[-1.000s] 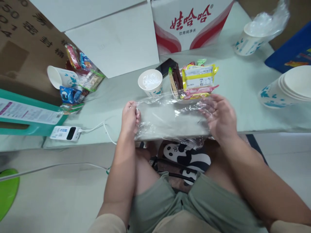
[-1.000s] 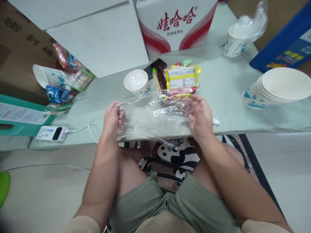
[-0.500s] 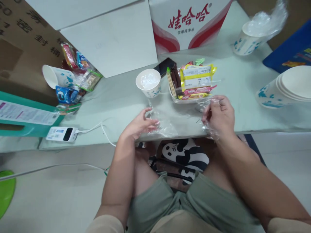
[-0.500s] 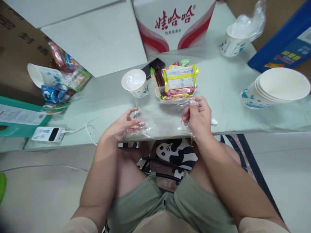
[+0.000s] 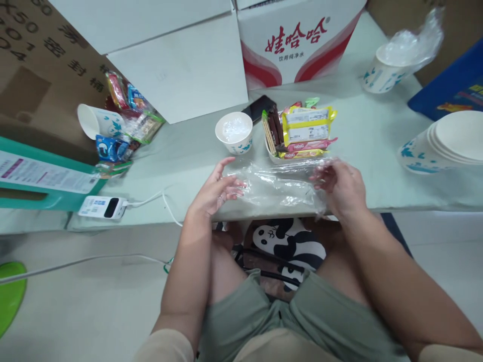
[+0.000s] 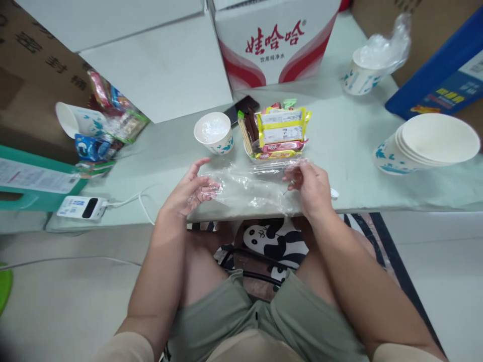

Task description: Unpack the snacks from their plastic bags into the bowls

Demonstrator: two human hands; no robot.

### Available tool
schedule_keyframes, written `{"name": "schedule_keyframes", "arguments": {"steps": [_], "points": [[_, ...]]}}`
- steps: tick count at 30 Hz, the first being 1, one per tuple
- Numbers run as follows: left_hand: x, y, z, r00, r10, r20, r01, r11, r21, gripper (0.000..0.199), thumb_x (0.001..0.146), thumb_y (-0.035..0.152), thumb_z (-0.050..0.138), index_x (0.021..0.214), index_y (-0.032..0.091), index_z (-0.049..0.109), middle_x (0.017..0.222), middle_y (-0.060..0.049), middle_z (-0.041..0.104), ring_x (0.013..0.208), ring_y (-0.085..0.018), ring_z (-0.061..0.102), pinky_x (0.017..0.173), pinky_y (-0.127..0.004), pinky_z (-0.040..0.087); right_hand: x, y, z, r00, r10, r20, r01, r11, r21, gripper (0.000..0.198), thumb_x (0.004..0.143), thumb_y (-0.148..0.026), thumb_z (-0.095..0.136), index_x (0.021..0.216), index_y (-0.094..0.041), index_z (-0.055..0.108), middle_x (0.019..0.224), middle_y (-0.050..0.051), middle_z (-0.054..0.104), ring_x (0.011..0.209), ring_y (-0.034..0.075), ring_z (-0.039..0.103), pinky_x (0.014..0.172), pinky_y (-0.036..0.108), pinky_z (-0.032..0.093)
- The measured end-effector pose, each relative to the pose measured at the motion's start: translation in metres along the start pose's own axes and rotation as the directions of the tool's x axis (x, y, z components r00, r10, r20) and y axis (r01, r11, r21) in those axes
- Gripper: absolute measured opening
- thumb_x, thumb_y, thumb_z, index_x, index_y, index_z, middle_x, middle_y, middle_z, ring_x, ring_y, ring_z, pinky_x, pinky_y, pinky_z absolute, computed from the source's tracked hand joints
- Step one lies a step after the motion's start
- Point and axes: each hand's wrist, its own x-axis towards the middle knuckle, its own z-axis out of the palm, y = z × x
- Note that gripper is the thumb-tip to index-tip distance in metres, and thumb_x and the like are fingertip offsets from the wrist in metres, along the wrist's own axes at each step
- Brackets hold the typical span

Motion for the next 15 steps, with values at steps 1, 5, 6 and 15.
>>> {"name": "schedule_keyframes", "arguments": {"steps": [1,5,6,15], "points": [[0.000,-0.001,-0.001,0.999,0.048,-0.003,-0.048,0.997,0.060,0.059,0.065,0.025,0.084,0.120,0.023,0.061,0.081,-0.005,0.075,0.055,-0.015,0.069,0.048,-0.019,0.050,0.000,0.000,-0.001,1.000,0.005,0.007,-0.005,1.000,-0.009,0.042,0.075,-0.060,0.073,0.067,-0.021,0.060,0.067,0.001,0.066,0.056,0.013,0.064,0.040,0.023,0.047],[0.001,-0.003,-0.013,0.962,0.252,0.109,-0.270,0.938,0.218,0.065,0.056,0.013,0.086,0.117,0.024,0.065,0.126,-0.011,0.073,0.053,-0.008,0.067,0.040,-0.016,0.043,0.002,-0.005,-0.008,1.000,0.003,-0.008,-0.003,0.999,-0.044,0.032,0.075,-0.051,0.076,0.086,-0.023,0.066,0.061,-0.003,0.064,0.045,0.011,0.057,0.041,0.024,0.046],[0.002,-0.004,-0.017,0.949,0.279,0.147,-0.307,0.926,0.221,0.068,0.056,0.013,0.086,0.119,0.026,0.066,0.135,-0.011,0.069,0.054,-0.009,0.067,0.038,-0.016,0.041,0.002,-0.005,-0.011,0.999,-0.015,-0.029,0.014,0.999,-0.044,0.031,0.075,-0.047,0.076,0.094,-0.025,0.066,0.057,-0.006,0.061,0.041,0.011,0.053,0.040,0.024,0.045],[0.011,-0.009,-0.018,0.850,0.521,-0.072,-0.509,0.849,0.140,0.033,0.069,0.039,0.087,0.093,0.020,0.074,0.082,-0.004,0.078,0.051,-0.010,0.067,0.046,-0.019,0.049,-0.002,0.001,-0.020,0.972,-0.227,0.060,0.233,0.964,-0.131,0.044,0.081,-0.039,0.072,0.124,-0.034,0.060,0.071,-0.002,0.068,0.058,0.020,0.066,0.049,0.033,0.052]]}}
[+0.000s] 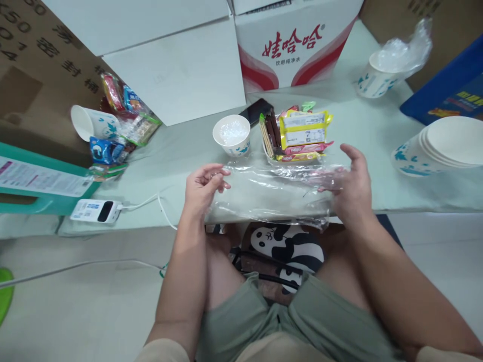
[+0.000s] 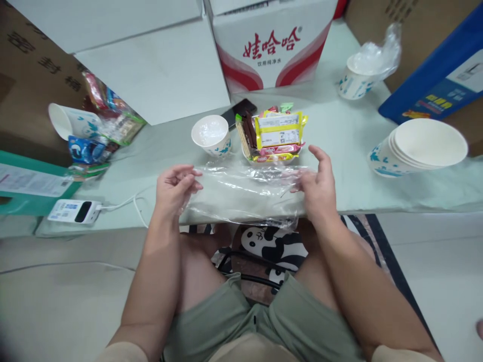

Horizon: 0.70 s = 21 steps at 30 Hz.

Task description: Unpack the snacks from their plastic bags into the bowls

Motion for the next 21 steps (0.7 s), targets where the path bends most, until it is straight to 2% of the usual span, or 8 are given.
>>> {"name": "schedule_keyframes", "arguments": {"steps": [3,5,8,11,14,16,18,21], "points": [[-0.003,0.003,-0.001,0.999,-0.007,0.043,0.005,0.998,0.058,0.054,0.064,0.026,0.088,0.114,0.026,0.070,0.114,-0.007,0.078,0.047,-0.007,0.064,0.037,-0.017,0.041,-0.004,-0.003,0.000,0.995,-0.095,0.013,0.096,0.987,-0.129,0.019,0.082,-0.036,0.072,0.100,-0.030,0.067,0.072,0.000,0.068,0.058,0.016,0.063,0.053,0.031,0.054],[-0.006,0.004,-0.002,0.997,-0.005,0.072,-0.003,0.994,0.110,0.051,0.065,0.021,0.084,0.115,0.025,0.070,0.125,-0.010,0.074,0.046,-0.005,0.062,0.034,-0.016,0.037,-0.004,-0.004,0.000,0.994,-0.111,0.020,0.112,0.975,-0.193,0.007,0.083,-0.033,0.069,0.084,-0.026,0.066,0.078,0.001,0.069,0.062,0.015,0.063,0.052,0.029,0.053],[-0.009,0.007,-0.004,0.995,-0.002,0.097,-0.015,0.984,0.175,0.046,0.066,0.014,0.075,0.111,0.021,0.073,0.133,-0.012,0.070,0.042,-0.001,0.056,0.034,-0.015,0.037,-0.002,-0.002,-0.001,0.993,-0.107,0.044,0.114,0.968,-0.223,0.016,0.078,-0.022,0.067,0.094,-0.026,0.066,0.099,0.002,0.071,0.082,0.018,0.070,0.058,0.028,0.056],[-0.010,0.009,-0.004,0.993,0.004,0.119,-0.025,0.983,0.183,0.054,0.062,0.008,0.067,0.114,0.024,0.074,0.138,-0.010,0.068,0.037,0.002,0.047,0.035,-0.016,0.040,-0.002,0.000,-0.003,0.983,-0.160,0.095,0.176,0.965,-0.194,0.031,0.076,-0.019,0.065,0.105,-0.030,0.065,0.101,0.001,0.072,0.093,0.020,0.071,0.075,0.035,0.059],[-0.010,0.011,-0.005,0.989,0.007,0.147,-0.033,0.984,0.176,0.063,0.059,0.006,0.063,0.119,0.027,0.073,0.144,-0.009,0.063,0.036,0.003,0.043,0.034,-0.017,0.040,-0.005,0.000,-0.006,0.959,-0.201,0.202,0.225,0.969,-0.106,0.023,0.086,-0.040,0.060,0.105,-0.030,0.070,0.095,0.003,0.075,0.093,0.023,0.071,0.084,0.041,0.059],[-0.011,0.012,-0.005,0.988,0.011,0.154,-0.039,0.982,0.183,0.066,0.059,0.006,0.062,0.121,0.027,0.072,0.147,-0.010,0.061,0.036,0.003,0.043,0.033,-0.017,0.039,-0.008,-0.002,-0.007,0.938,-0.226,0.261,0.248,0.967,-0.053,0.045,0.090,-0.064,0.048,0.104,-0.029,0.073,0.098,0.005,0.076,0.096,0.025,0.072,0.083,0.043,0.059],[-0.011,0.013,-0.005,0.988,0.014,0.156,-0.045,0.980,0.195,0.067,0.059,0.007,0.062,0.122,0.027,0.071,0.147,-0.010,0.061,0.036,0.003,0.043,0.033,-0.017,0.038,-0.012,-0.006,-0.006,0.922,-0.237,0.306,0.272,0.959,-0.075,0.059,0.086,-0.078,0.048,0.103,-0.028,0.075,0.102,0.006,0.077,0.099,0.027,0.072,0.084,0.043,0.059],[-0.013,0.014,-0.007,0.983,0.012,0.181,-0.052,0.974,0.220,0.068,0.060,0.007,0.062,0.124,0.027,0.071,0.146,-0.011,0.062,0.036,0.003,0.044,0.033,-0.017,0.036,-0.015,-0.012,-0.003,0.934,-0.202,0.296,0.274,0.935,-0.225,0.037,0.080,-0.064,0.071,0.090,-0.028,0.077,0.098,0.005,0.078,0.097,0.026,0.073,0.088,0.043,0.058]]}}
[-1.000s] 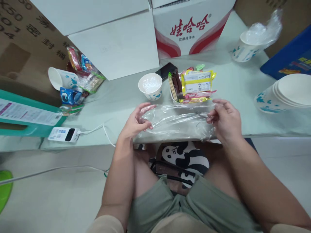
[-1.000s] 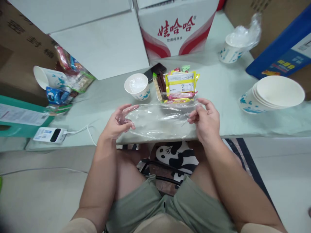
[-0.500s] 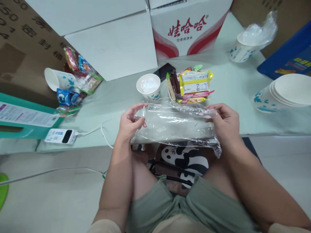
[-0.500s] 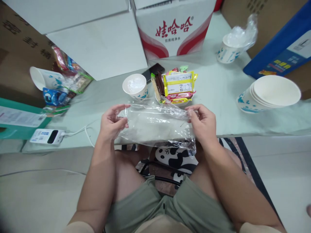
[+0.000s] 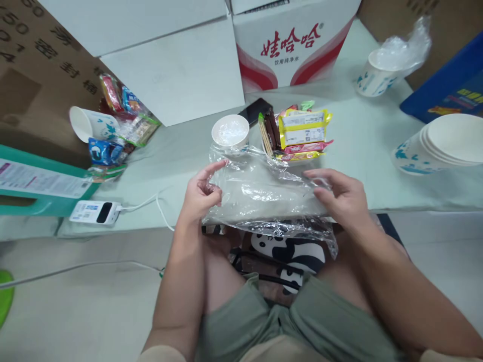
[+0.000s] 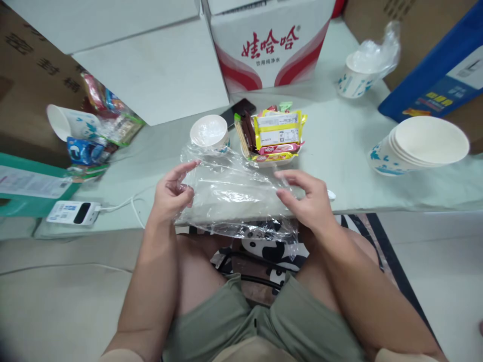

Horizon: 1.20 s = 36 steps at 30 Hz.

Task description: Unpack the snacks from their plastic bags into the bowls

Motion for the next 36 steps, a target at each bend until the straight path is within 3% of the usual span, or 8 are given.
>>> {"name": "schedule_keyframes", "arguments": {"steps": [4,7,10,13,17,21,28,36], "points": [[-0.006,0.002,-0.005,0.999,0.005,0.037,-0.005,1.000,0.006,0.061,0.063,0.006,0.064,0.120,0.027,0.073,0.140,-0.010,0.066,0.035,0.003,0.041,0.030,-0.016,0.027,0.008,0.000,-0.001,0.947,0.243,-0.210,-0.209,0.963,0.173,0.024,0.086,-0.046,0.070,0.074,-0.026,0.071,0.068,0.001,0.071,0.064,0.017,0.068,0.068,0.035,0.060],[-0.011,0.002,-0.007,1.000,0.018,0.025,-0.016,0.998,-0.056,0.044,0.069,0.013,0.073,0.110,0.026,0.077,0.126,-0.009,0.074,0.033,0.003,0.036,0.028,-0.016,0.021,0.019,0.002,-0.008,0.803,0.560,-0.204,-0.424,0.776,0.467,0.017,0.081,-0.039,0.074,0.084,-0.024,0.068,0.049,-0.007,0.053,0.040,0.010,0.049,0.042,0.024,0.047],[-0.014,0.000,-0.005,0.999,0.040,-0.036,-0.045,0.986,-0.158,0.031,0.073,0.025,0.079,0.104,0.026,0.079,0.117,-0.008,0.078,0.031,0.003,0.032,0.027,-0.017,0.017,0.024,-0.002,-0.014,0.700,0.676,-0.230,-0.420,0.650,0.633,0.028,0.079,-0.040,0.070,0.101,-0.025,0.063,0.054,-0.007,0.059,0.040,0.011,0.052,0.038,0.021,0.042],[-0.013,0.001,0.001,0.991,0.061,-0.117,-0.086,0.972,-0.218,0.032,0.072,0.032,0.083,0.104,0.030,0.078,0.122,-0.006,0.076,0.031,0.003,0.029,0.027,-0.017,0.016,0.016,-0.007,-0.017,0.794,0.519,-0.317,-0.233,0.741,0.629,0.043,0.082,-0.054,0.060,0.119,-0.033,0.053,0.069,-0.002,0.072,0.056,0.019,0.069,0.047,0.027,0.051],[-0.010,0.004,0.005,0.975,0.042,-0.217,-0.090,0.972,-0.219,0.036,0.070,0.039,0.085,0.104,0.032,0.078,0.129,-0.006,0.074,0.031,0.004,0.027,0.028,-0.020,0.017,-0.002,-0.001,-0.018,0.932,0.348,-0.100,-0.269,0.850,0.452,0.080,0.078,-0.050,0.069,0.146,-0.038,0.031,0.074,0.000,0.077,0.055,0.024,0.073,0.046,0.031,0.050],[-0.007,0.002,0.003,0.983,-0.015,-0.182,-0.024,0.978,-0.209,0.039,0.071,0.044,0.081,0.107,0.030,0.076,0.135,-0.009,0.070,0.034,0.001,0.038,0.030,-0.022,0.023,-0.004,0.004,-0.017,0.956,0.262,0.135,-0.294,0.873,0.390,0.075,0.076,-0.045,0.069,0.144,-0.042,0.039,0.077,-0.003,0.078,0.063,0.025,0.076,0.058,0.038,0.059],[-0.007,0.001,0.003,0.986,-0.014,-0.165,-0.016,0.984,-0.176,0.045,0.070,0.037,0.082,0.113,0.031,0.072,0.126,-0.008,0.074,0.037,-0.002,0.043,0.032,-0.022,0.033,0.000,-0.014,-0.019,0.951,0.250,0.185,-0.306,0.854,0.421,0.046,0.077,-0.065,0.072,0.103,-0.027,0.074,0.082,0.005,0.079,0.071,0.026,0.077,0.068,0.043,0.064],[-0.001,-0.005,0.004,0.975,-0.090,-0.202,0.084,0.996,-0.042,0.052,0.069,0.036,0.087,0.114,0.019,0.068,0.077,-0.004,0.078,0.057,-0.014,0.070,0.042,-0.019,0.042,-0.003,-0.002,-0.018,0.986,0.135,-0.099,-0.114,0.975,0.190,0.019,0.081,-0.045,0.077,0.095,-0.031,0.077,0.082,0.002,0.079,0.064,0.019,0.072,0.061,0.036,0.060]]}}
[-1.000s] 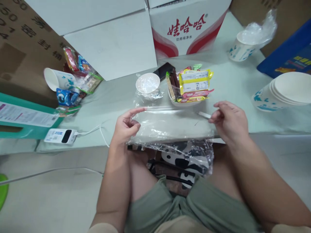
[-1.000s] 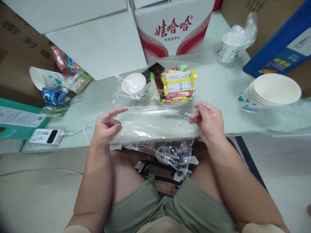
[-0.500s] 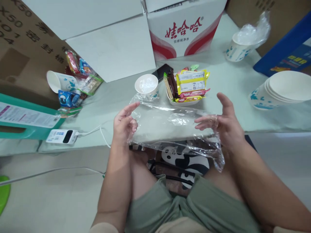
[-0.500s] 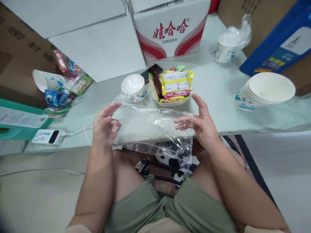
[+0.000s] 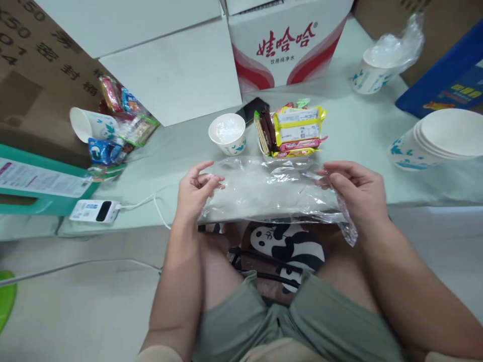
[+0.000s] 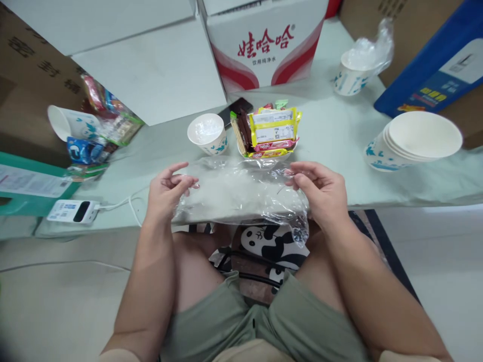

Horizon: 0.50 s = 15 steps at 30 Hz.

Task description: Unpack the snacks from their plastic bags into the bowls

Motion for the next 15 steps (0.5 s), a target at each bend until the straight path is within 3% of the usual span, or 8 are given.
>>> {"name": "schedule_keyframes", "arguments": {"steps": [4,7,11,15], "points": [[0.002,-0.002,0.002,0.998,0.027,-0.059,-0.024,0.998,0.050,0.039,0.069,0.036,0.087,0.100,0.017,0.073,0.066,-0.002,0.075,0.065,-0.015,0.072,0.056,-0.023,0.053,0.001,-0.002,0.001,0.994,-0.035,-0.105,0.033,0.999,-0.020,0.020,0.079,-0.042,0.079,0.095,-0.030,0.077,0.085,0.001,0.079,0.062,0.017,0.068,0.058,0.033,0.057],[0.004,-0.002,0.003,0.995,0.051,-0.091,-0.051,0.999,-0.008,0.039,0.064,0.035,0.090,0.095,0.019,0.073,0.074,-0.002,0.077,0.064,-0.013,0.071,0.059,-0.023,0.054,0.001,-0.007,0.002,0.988,-0.034,-0.148,0.034,0.999,-0.007,0.021,0.075,-0.041,0.081,0.092,-0.029,0.077,0.084,0.000,0.079,0.062,0.015,0.067,0.057,0.031,0.056],[0.007,-0.001,0.001,1.000,-0.010,0.018,0.013,0.987,-0.160,0.046,0.067,0.045,0.088,0.104,0.023,0.071,0.083,-0.003,0.079,0.053,-0.011,0.067,0.043,-0.020,0.042,0.001,-0.011,0.004,0.990,-0.032,-0.135,0.029,0.999,-0.019,0.018,0.078,-0.046,0.078,0.083,-0.029,0.076,0.083,0.001,0.079,0.062,0.016,0.067,0.059,0.033,0.056],[0.008,-0.001,0.001,0.995,-0.044,0.090,0.053,0.993,-0.104,0.045,0.069,0.043,0.086,0.106,0.021,0.071,0.078,-0.004,0.078,0.054,-0.012,0.067,0.045,-0.021,0.042,-0.001,-0.006,0.002,0.991,-0.067,-0.113,0.067,0.998,-0.002,0.016,0.080,-0.044,0.078,0.080,-0.029,0.076,0.081,0.000,0.078,0.065,0.017,0.067,0.062,0.034,0.056]]}}
